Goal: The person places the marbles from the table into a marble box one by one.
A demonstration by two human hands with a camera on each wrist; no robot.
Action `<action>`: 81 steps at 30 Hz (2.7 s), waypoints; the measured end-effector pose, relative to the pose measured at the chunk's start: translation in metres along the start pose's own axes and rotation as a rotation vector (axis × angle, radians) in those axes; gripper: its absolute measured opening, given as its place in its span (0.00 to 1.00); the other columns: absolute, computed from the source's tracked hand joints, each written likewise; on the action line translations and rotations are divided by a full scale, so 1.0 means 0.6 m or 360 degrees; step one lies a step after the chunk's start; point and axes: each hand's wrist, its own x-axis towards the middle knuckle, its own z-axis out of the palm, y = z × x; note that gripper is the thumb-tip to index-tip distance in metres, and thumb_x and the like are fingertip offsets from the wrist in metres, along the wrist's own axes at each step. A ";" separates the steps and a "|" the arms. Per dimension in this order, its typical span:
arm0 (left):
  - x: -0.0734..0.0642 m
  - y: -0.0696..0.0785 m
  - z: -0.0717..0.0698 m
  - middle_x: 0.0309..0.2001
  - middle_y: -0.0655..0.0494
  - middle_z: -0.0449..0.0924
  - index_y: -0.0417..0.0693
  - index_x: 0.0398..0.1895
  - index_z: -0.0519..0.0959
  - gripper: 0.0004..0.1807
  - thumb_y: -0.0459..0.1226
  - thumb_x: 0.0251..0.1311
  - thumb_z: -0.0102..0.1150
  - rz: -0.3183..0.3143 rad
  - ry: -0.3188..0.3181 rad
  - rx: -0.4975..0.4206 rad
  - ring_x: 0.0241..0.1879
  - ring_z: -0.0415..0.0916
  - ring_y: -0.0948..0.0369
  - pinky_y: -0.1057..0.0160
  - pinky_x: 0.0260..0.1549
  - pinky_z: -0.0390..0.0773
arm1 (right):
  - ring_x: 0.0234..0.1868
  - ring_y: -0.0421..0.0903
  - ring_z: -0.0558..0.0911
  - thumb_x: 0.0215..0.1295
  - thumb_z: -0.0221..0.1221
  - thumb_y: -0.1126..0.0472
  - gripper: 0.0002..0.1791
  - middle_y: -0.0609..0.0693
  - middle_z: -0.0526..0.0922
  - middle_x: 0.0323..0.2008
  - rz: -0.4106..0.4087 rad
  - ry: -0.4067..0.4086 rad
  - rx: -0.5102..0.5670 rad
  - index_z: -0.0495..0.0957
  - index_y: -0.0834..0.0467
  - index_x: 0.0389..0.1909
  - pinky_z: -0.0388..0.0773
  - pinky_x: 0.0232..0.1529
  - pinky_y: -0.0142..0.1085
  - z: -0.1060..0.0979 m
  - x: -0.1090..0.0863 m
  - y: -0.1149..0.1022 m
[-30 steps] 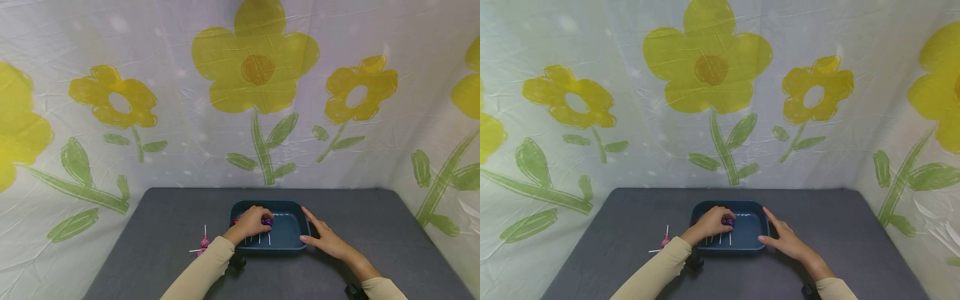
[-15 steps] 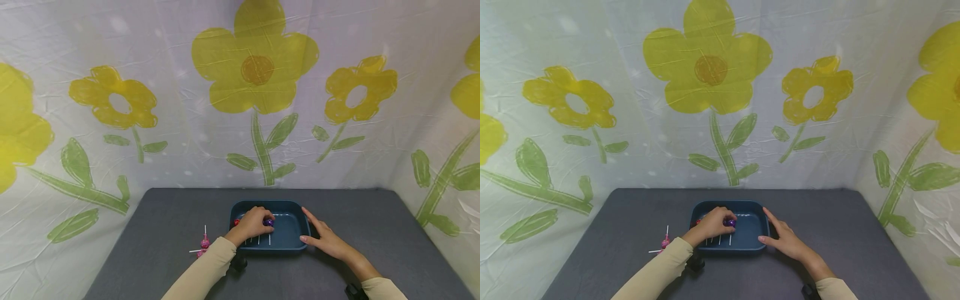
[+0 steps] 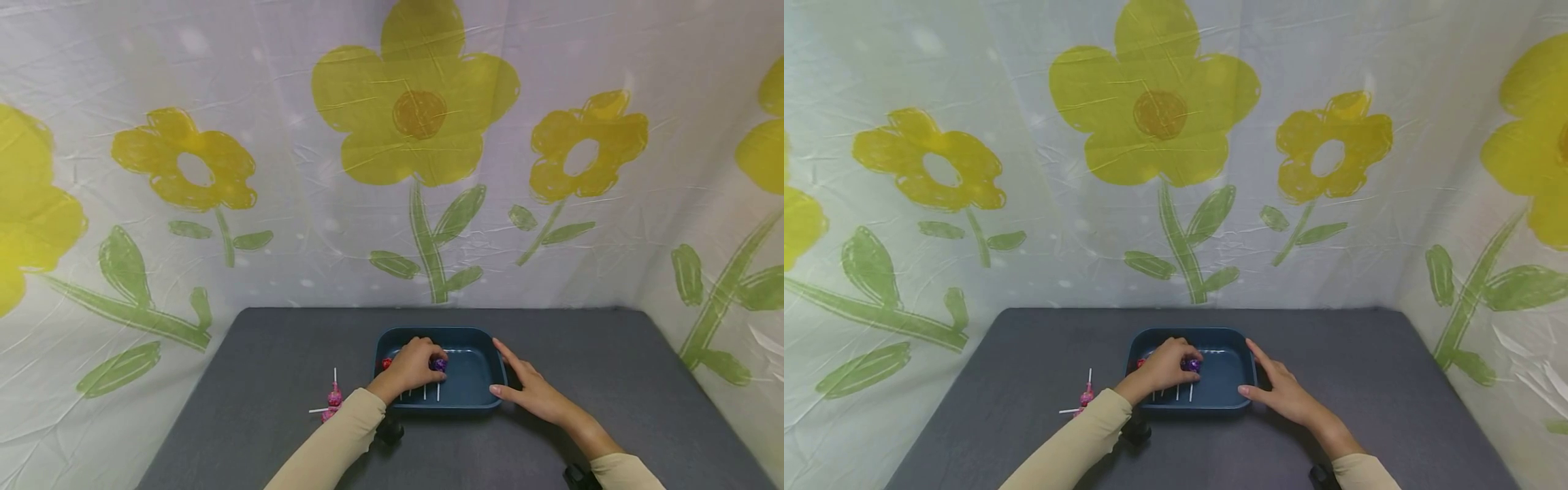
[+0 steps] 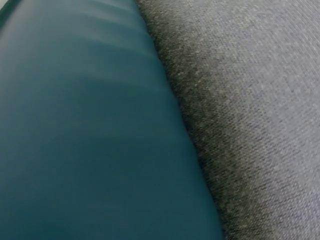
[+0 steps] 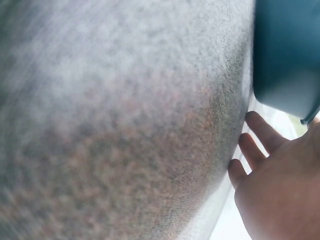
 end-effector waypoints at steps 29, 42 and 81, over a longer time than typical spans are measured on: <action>0.001 -0.004 -0.004 0.42 0.59 0.81 0.54 0.46 0.86 0.17 0.46 0.54 0.73 0.0030 0.0043 -0.0074 0.44 0.73 0.60 0.60 0.44 0.76 | 0.73 0.69 0.53 0.71 0.56 0.45 0.45 0.58 0.46 0.78 0.0021 -0.0011 0.0011 0.37 0.35 0.79 0.57 0.56 0.75 0.000 -0.001 -0.002; -0.045 -0.009 -0.072 0.47 0.56 0.80 0.49 0.52 0.84 0.17 0.44 0.61 0.68 0.0098 0.0205 -0.0334 0.49 0.76 0.56 0.56 0.50 0.77 | 0.72 0.69 0.54 0.70 0.58 0.46 0.47 0.60 0.51 0.77 -0.0010 0.0022 -0.0007 0.38 0.37 0.79 0.60 0.54 0.75 0.000 -0.001 -0.001; -0.274 -0.191 -0.065 0.34 0.64 0.81 0.49 0.39 0.87 0.10 0.37 0.52 0.74 -0.0196 0.0522 -0.0388 0.37 0.80 0.64 0.59 0.41 0.80 | 0.72 0.68 0.55 0.70 0.57 0.44 0.46 0.61 0.51 0.76 0.0004 0.0001 0.0012 0.37 0.36 0.79 0.58 0.55 0.75 0.001 0.002 0.004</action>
